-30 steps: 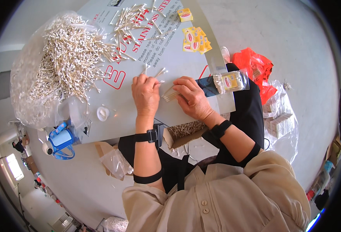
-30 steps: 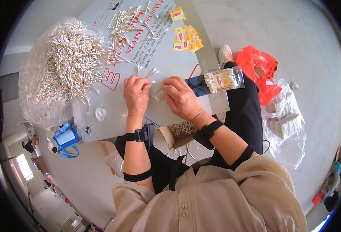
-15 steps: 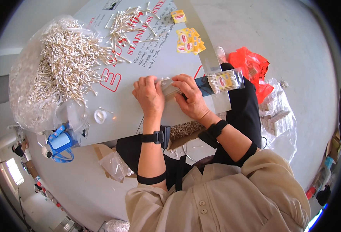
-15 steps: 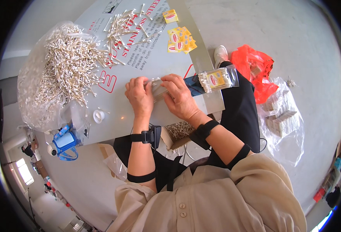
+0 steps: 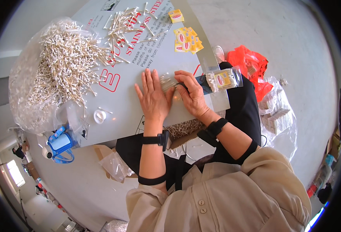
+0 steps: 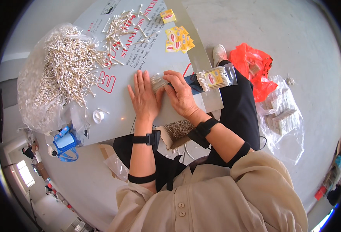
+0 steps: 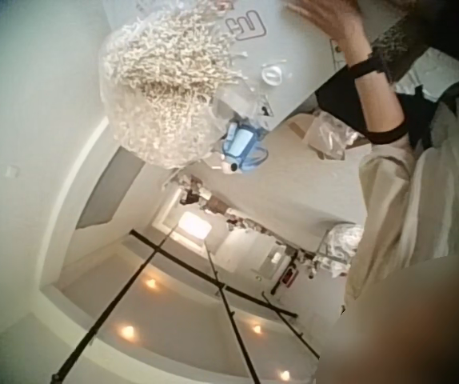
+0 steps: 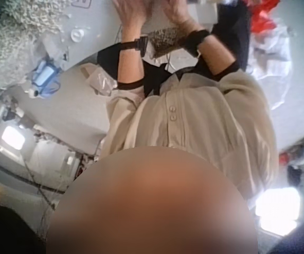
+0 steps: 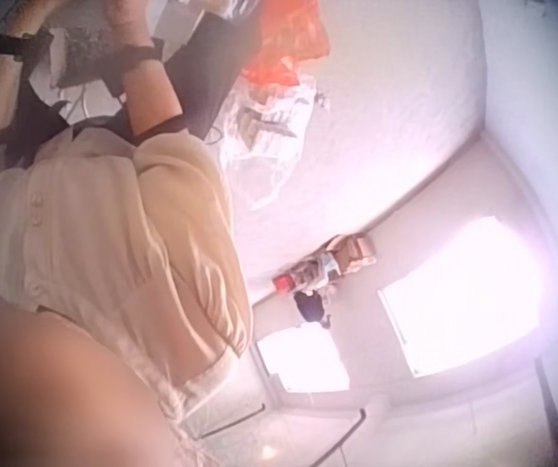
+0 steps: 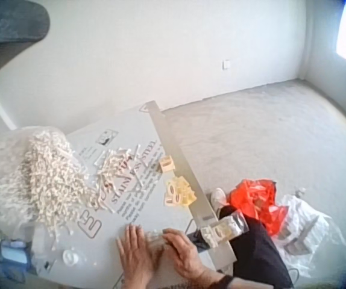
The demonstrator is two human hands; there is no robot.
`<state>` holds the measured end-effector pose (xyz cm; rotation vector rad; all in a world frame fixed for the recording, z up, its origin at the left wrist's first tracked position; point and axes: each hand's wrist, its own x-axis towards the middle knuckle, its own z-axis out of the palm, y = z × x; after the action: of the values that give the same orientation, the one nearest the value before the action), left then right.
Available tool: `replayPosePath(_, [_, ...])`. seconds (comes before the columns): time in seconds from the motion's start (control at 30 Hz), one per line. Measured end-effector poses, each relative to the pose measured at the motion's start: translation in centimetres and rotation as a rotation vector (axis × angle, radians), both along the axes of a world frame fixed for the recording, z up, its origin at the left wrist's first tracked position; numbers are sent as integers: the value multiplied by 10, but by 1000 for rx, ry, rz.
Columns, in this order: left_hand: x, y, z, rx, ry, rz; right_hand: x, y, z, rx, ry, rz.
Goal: The person is manually sorting and packaging cotton swabs into plastic containers.
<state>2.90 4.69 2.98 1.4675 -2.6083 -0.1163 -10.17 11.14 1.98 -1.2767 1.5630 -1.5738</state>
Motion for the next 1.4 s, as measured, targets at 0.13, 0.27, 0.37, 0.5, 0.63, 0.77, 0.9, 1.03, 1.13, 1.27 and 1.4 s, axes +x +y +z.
replayPosePath(0.13, [3,-4,-3,5,43,-33,0,-1,1,17,-68,-6])
replayPosePath(0.27, [6,19,-5,78,70,-66,1,-2,1,8,-158,-54])
replayPosePath(0.37, [8,25,-9,179,556,15,9,-2,0,-32,-243,-68])
replayPosePath(0.5, [2,17,-10,218,1017,221,10,-8,2,-41,-339,-64])
replayPosePath(0.63, [-15,19,-9,313,1106,161,8,-16,-3,-25,-438,-81])
replayPosePath(0.77, [-21,26,-6,334,1117,132,2,-10,-1,-15,-661,-102])
replayPosePath(0.9, [-14,35,3,98,300,-44,-14,2,1,11,-672,-107])
replayPosePath(1.03, [-15,50,8,98,48,-82,-14,8,3,11,-600,-105])
replayPosePath(1.13, [-21,42,8,88,23,-50,-12,5,7,36,-543,-84])
replayPosePath(1.27, [-23,32,2,54,14,-70,-16,0,6,54,-441,-33])
replayPosePath(1.4, [-17,23,-10,107,341,-53,-22,-16,0,34,-390,-21])
